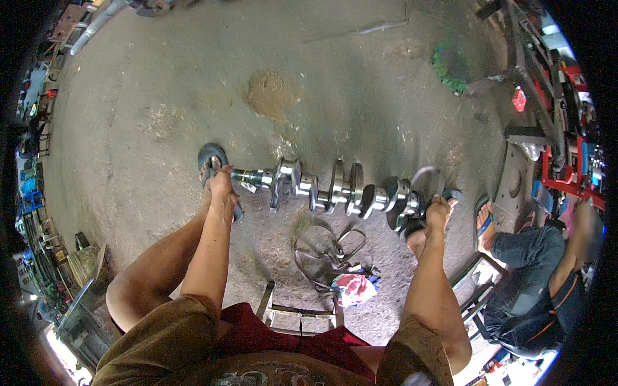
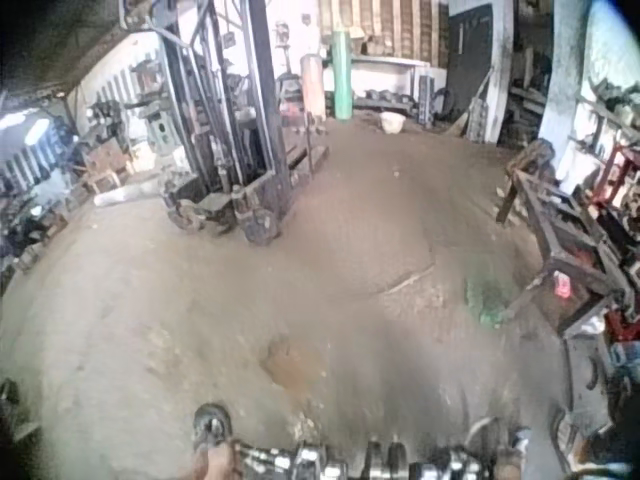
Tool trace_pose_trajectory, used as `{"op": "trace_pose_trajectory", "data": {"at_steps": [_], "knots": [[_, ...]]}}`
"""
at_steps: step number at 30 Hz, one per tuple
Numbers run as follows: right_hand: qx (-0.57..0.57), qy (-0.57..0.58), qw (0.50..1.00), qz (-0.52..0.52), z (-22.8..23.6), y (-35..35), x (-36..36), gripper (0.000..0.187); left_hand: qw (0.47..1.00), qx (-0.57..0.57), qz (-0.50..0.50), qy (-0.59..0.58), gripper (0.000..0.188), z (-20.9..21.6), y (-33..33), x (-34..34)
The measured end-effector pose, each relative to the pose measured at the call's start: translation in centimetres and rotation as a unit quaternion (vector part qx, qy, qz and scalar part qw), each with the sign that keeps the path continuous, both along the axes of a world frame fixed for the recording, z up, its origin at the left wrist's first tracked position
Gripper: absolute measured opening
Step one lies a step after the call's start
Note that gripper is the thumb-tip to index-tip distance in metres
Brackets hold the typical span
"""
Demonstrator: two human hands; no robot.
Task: The person sits on the floor and uses a metal file to scrape and clean the surfaces of a crankshaft held between their feet. They repeatedly file different journals and then wipe the crankshaft with a cloth.
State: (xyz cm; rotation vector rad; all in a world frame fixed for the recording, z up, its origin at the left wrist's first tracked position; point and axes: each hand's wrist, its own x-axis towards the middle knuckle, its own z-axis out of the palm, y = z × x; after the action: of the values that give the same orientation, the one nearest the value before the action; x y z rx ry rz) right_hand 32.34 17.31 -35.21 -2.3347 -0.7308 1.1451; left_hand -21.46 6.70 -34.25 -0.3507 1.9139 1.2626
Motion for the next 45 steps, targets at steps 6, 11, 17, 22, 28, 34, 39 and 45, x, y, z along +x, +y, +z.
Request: {"op": "trace_pose_trajectory", "data": {"at_steps": [6,11,17,22,28,34,39,45], "knots": [[0.229,-0.242,0.933,0.135,6.2,-0.3,-4.3,0.028,0.995,-0.017,-0.088,0.042,0.040,2.6,-2.7,0.4],[0.212,-0.020,0.953,0.215,13.5,-8.6,-11.2,0.024,0.923,-0.027,-0.379,-0.056,0.047,6.0,-6.9,7.0],[0.096,0.252,0.903,0.335,20.7,-22.1,-20.5,0.023,0.744,0.230,-0.370,-0.507,0.054,13.5,-12.5,17.7],[0.074,0.235,0.916,0.315,23.3,-28.0,-21.2,0.027,0.814,0.286,-0.259,-0.433,0.036,15.6,-15.2,17.7],[0.051,0.233,0.890,0.388,22.4,-30.3,-16.7,0.030,0.818,0.269,-0.274,-0.429,0.026,15.1,-17.2,15.4],[0.031,0.112,0.861,0.495,22.4,-31.7,-14.9,0.034,0.892,0.302,-0.248,-0.227,0.021,16.6,-17.1,14.2],[0.049,0.058,0.822,0.564,23.4,-31.9,-17.4,0.035,0.921,0.221,-0.246,-0.208,0.017,17.7,-18.6,14.2],[-0.006,0.017,0.800,0.600,24.5,-31.1,-19.2,0.036,0.937,0.246,-0.185,-0.164,0.024,16.8,-18.9,14.1]]}}
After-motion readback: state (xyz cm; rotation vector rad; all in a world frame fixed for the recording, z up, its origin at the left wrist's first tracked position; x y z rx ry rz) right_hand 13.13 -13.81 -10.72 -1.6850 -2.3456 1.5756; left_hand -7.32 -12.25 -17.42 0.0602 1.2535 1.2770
